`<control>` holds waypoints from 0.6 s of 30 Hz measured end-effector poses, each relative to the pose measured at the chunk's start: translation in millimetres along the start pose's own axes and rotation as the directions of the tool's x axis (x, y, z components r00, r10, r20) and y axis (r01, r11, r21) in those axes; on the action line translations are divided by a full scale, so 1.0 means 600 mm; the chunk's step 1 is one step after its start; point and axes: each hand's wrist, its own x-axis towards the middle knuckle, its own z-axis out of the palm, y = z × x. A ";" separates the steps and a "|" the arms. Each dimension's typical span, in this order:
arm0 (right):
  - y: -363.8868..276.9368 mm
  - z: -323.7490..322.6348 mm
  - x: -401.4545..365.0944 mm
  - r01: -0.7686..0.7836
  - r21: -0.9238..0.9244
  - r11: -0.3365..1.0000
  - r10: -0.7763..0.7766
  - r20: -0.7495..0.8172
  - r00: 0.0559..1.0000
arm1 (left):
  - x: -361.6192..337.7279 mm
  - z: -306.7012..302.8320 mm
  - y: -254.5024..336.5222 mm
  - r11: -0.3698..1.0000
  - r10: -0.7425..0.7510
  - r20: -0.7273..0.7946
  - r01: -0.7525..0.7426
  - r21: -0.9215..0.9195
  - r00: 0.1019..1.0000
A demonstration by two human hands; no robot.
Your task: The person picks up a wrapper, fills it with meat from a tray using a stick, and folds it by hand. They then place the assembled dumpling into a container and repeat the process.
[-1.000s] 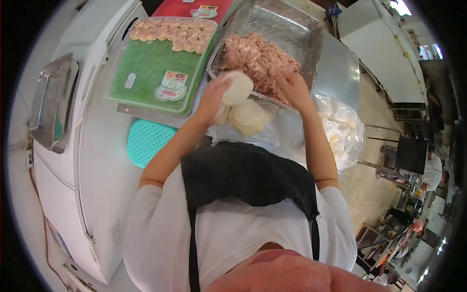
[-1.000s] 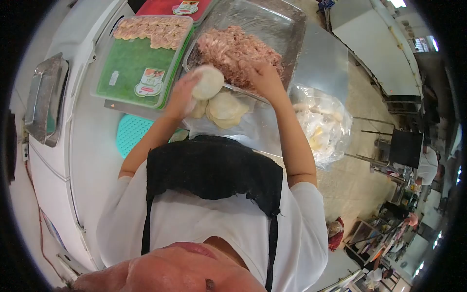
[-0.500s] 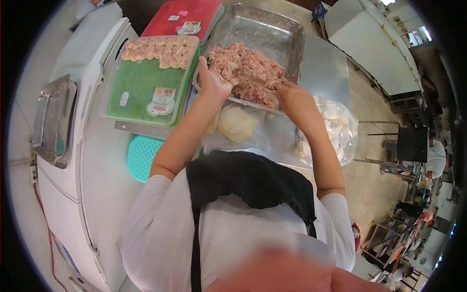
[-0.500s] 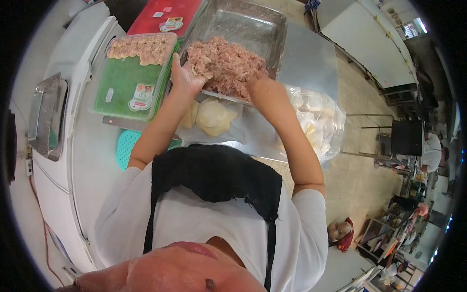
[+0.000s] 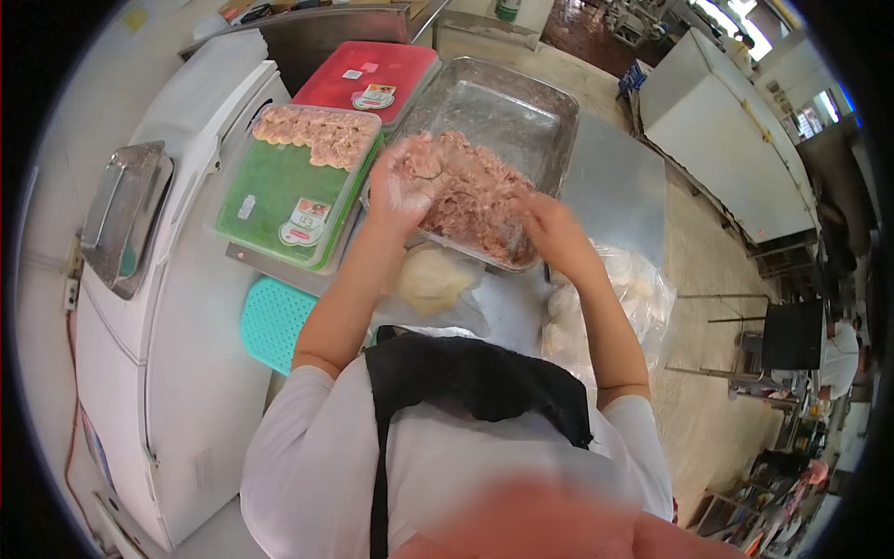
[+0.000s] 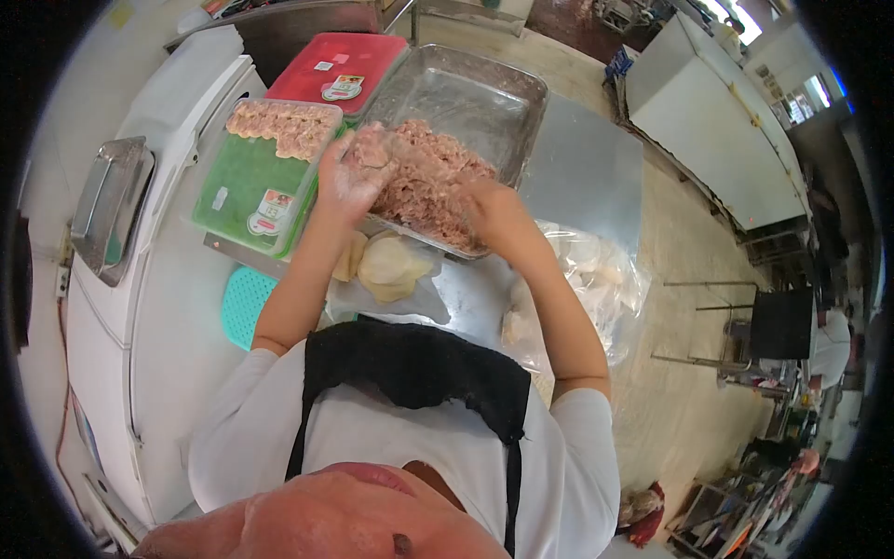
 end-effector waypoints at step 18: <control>0.125 -0.001 -0.013 0.118 0.067 0.991 -0.129 0.204 0.971 | -0.030 0.042 0.009 -0.231 -0.184 0.318 -0.355 0.906 0.930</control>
